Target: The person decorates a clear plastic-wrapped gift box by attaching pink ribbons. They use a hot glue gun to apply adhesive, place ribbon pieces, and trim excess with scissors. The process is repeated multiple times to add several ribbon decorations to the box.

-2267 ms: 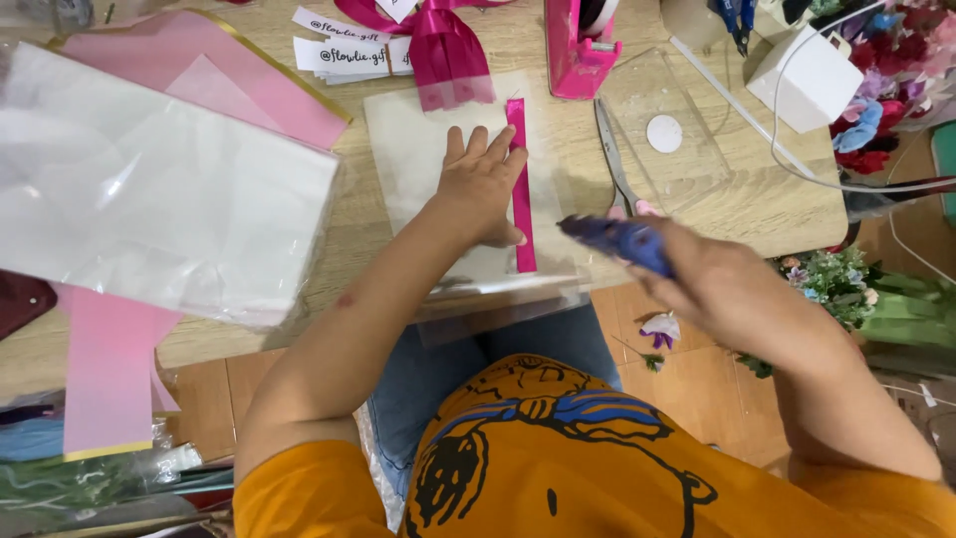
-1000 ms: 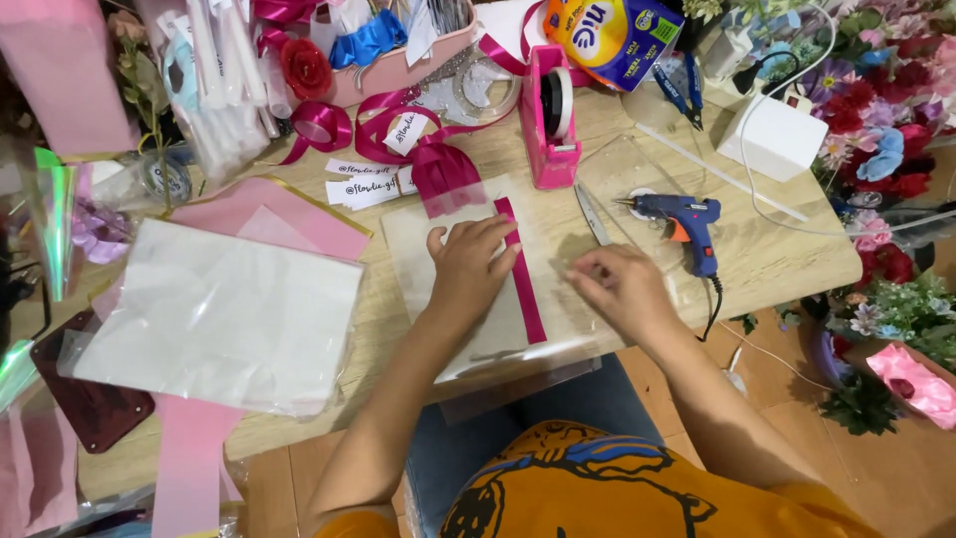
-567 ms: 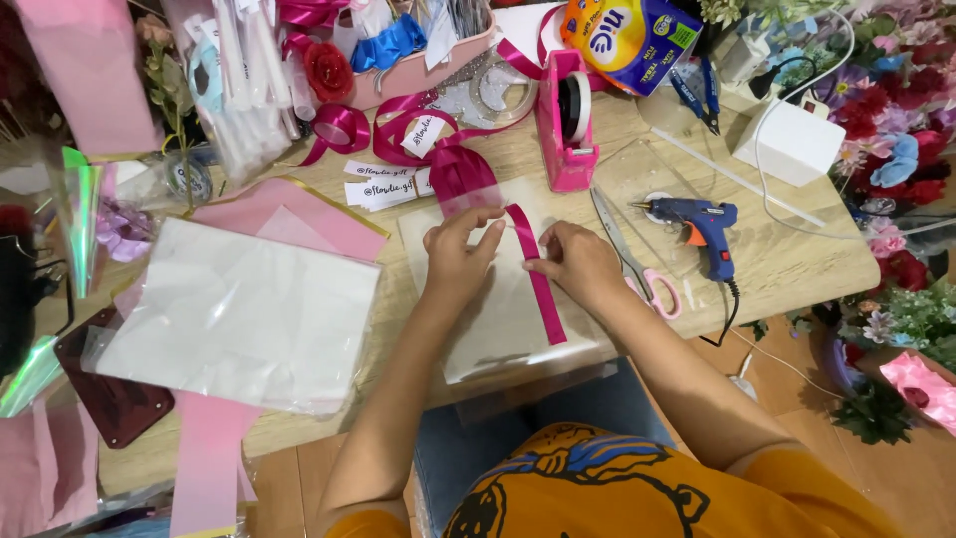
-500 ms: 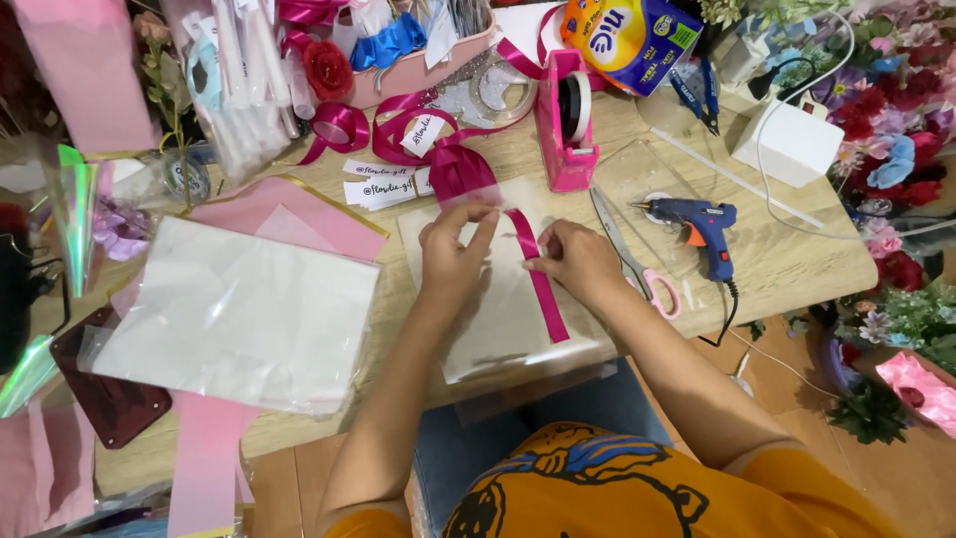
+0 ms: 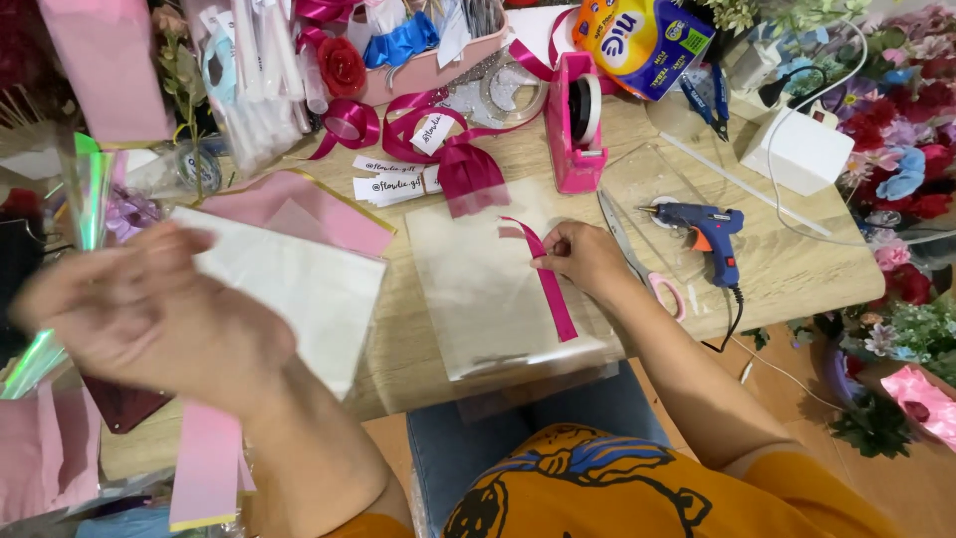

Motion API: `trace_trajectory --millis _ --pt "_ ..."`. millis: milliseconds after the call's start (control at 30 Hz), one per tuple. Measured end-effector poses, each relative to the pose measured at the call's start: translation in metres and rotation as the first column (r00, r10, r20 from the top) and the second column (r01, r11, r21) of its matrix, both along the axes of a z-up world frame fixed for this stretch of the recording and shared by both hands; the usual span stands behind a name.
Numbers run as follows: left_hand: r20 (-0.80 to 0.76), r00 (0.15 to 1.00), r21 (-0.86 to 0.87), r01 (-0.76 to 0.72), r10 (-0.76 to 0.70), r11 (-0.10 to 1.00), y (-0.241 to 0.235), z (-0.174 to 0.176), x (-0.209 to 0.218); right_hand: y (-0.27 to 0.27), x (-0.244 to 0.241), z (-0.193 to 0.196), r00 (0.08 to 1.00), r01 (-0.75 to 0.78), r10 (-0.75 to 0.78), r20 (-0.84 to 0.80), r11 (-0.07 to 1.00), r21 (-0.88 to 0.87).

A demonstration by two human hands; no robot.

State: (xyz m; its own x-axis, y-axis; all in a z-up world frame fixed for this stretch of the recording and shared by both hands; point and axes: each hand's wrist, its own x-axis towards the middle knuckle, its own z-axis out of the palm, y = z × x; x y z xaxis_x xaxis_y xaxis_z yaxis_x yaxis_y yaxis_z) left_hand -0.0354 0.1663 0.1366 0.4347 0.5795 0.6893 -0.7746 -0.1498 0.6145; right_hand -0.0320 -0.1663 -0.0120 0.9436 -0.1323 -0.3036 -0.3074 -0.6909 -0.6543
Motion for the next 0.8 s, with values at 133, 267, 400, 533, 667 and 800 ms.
trace_trajectory --millis 133,267,400,533,667,800 --pt "0.046 0.996 -0.055 -0.069 0.071 0.996 0.045 0.008 -0.034 -0.004 0.001 -0.008 1.000 -0.021 0.022 0.020 1.000 -0.019" --pt "-0.116 0.983 -0.083 -0.152 0.142 0.985 0.045 -0.024 -0.051 -0.007 -0.001 -0.011 0.994 -0.040 0.033 0.106 0.997 0.061" --pt "-0.356 0.909 -0.060 0.209 -0.217 0.976 0.005 -0.054 -0.053 0.003 -0.021 0.050 0.991 -0.031 0.006 0.131 0.981 0.192" --pt "-0.594 0.764 0.212 0.449 -0.250 0.868 -0.046 -0.043 -0.038 -0.017 -0.024 0.063 0.781 -0.323 0.310 0.542 0.943 -0.073" --pt "-0.645 0.734 0.540 0.634 -0.211 0.554 -0.086 -0.044 -0.023 -0.013 -0.038 0.103 0.532 -0.461 0.529 0.661 0.836 -0.298" --pt "-0.863 0.472 0.409 0.862 -0.181 0.299 -0.105 -0.010 -0.030 -0.014 -0.048 0.112 0.347 -0.513 0.641 0.685 0.741 -0.434"
